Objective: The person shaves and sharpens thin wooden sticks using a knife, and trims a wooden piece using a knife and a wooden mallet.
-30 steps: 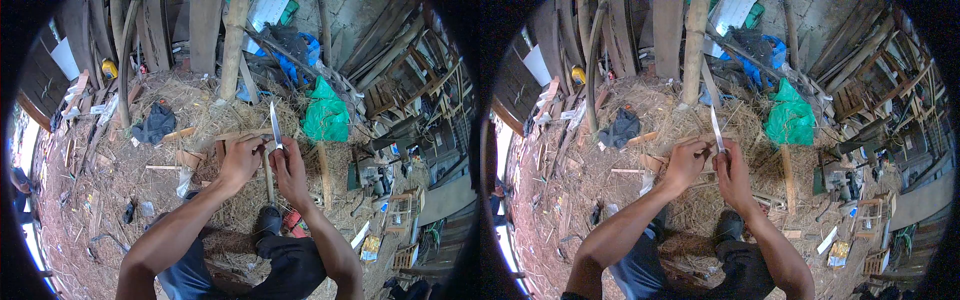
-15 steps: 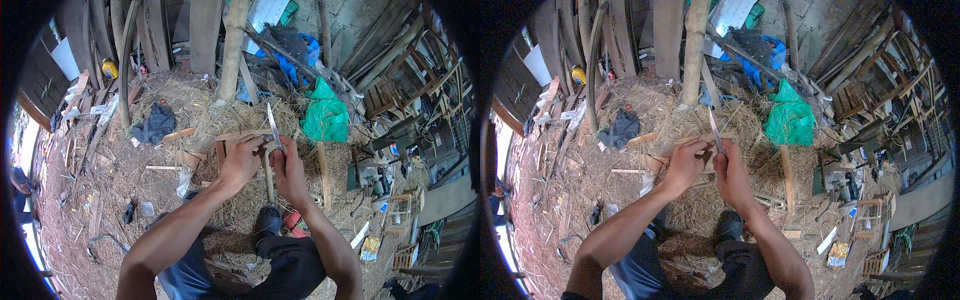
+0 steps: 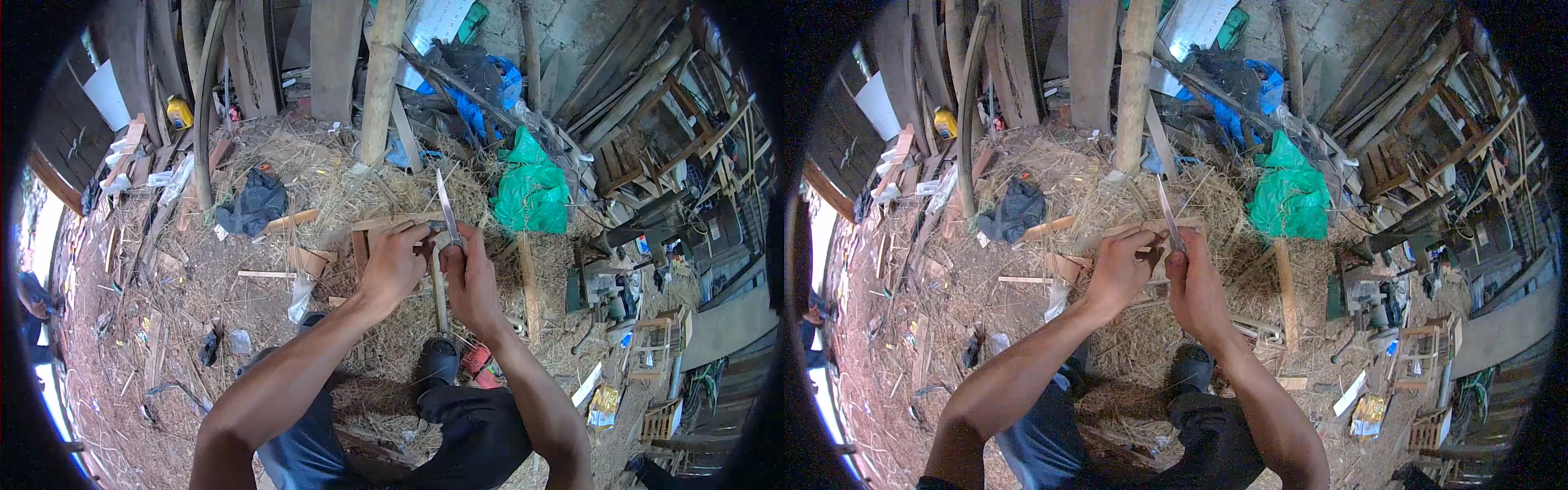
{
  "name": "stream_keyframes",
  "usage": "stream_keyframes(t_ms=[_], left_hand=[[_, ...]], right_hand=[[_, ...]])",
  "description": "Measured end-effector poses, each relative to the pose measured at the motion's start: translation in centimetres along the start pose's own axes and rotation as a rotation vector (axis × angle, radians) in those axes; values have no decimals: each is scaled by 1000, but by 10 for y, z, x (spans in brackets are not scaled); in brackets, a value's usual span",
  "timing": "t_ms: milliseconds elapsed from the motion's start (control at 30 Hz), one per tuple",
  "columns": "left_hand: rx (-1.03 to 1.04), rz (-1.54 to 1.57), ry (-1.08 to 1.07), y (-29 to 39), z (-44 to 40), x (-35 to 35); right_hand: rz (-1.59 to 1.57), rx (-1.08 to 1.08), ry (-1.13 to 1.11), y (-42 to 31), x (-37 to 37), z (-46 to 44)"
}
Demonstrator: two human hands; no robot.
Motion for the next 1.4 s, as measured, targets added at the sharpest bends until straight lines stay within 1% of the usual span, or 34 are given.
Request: stream_keyframes(t_ms=[133, 200, 267, 333, 400, 467, 600, 667, 833, 900, 933, 1000, 1033, 1133, 1200, 1267, 1333, 1400], left_hand=[[3, 8, -2, -1, 0, 0], [3, -19, -4, 2, 2, -3], [-47, 89, -98, 6, 3, -6], [-47, 87, -89, 1, 2, -2], [-47, 85, -80, 0, 2, -1], [-23, 86, -14, 3, 2, -3], [10, 59, -49, 0, 0, -1], [-44, 47, -78, -2, 1, 0], [-21, 25, -80, 2, 2, 0], [-28, 18, -91, 5, 2, -1], [-5, 5, -68, 8, 2, -2], [17, -8, -46, 10, 3, -3], [36, 4, -33, 10, 2, -3], [78, 12, -12, 12, 0, -4], [103, 7, -1, 11, -1, -5], [134, -158, 10, 7, -1, -2], [114, -147, -8, 5, -2, -2], [96, -134, -26, 4, -3, 0]], right_hand=[[36, -56, -12, -3, -1, -1], [-23, 49, -23, -1, -1, 1], [-18, 27, -13, 1, -1, 2], [-14, 4, -3, 1, -2, 1], [-16, 31, -11, 0, -1, 1], [-2, 15, -6, 1, -1, 1], [44, 12, -40, 2, -1, 1], [40, 23, -37, 1, -1, 1], [44, 8, -47, 2, 0, 0], [17, 23, -116, -3, 2, -4], [18, 22, -115, 0, 3, -3], [65, -108, -87, 0, 4, -2], [66, -108, -87, 0, 4, -2], [99, -96, -109, -2, 6, -2], [110, -25, -145, -1, 7, -1], [102, -40, -131, -3, 7, -1], [96, -56, -117, -5, 7, -1], [56, -7, -133, -4, 7, 0]])
Point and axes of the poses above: each hand's wrist, its own z-axis away from the middle knuckle, its own x-axis out of the palm, y = z × x, the point moved 5 cm from there along -z, towards the middle knuckle, and after that the axes turned 15 degrees about -x, right-handed, at the moved point
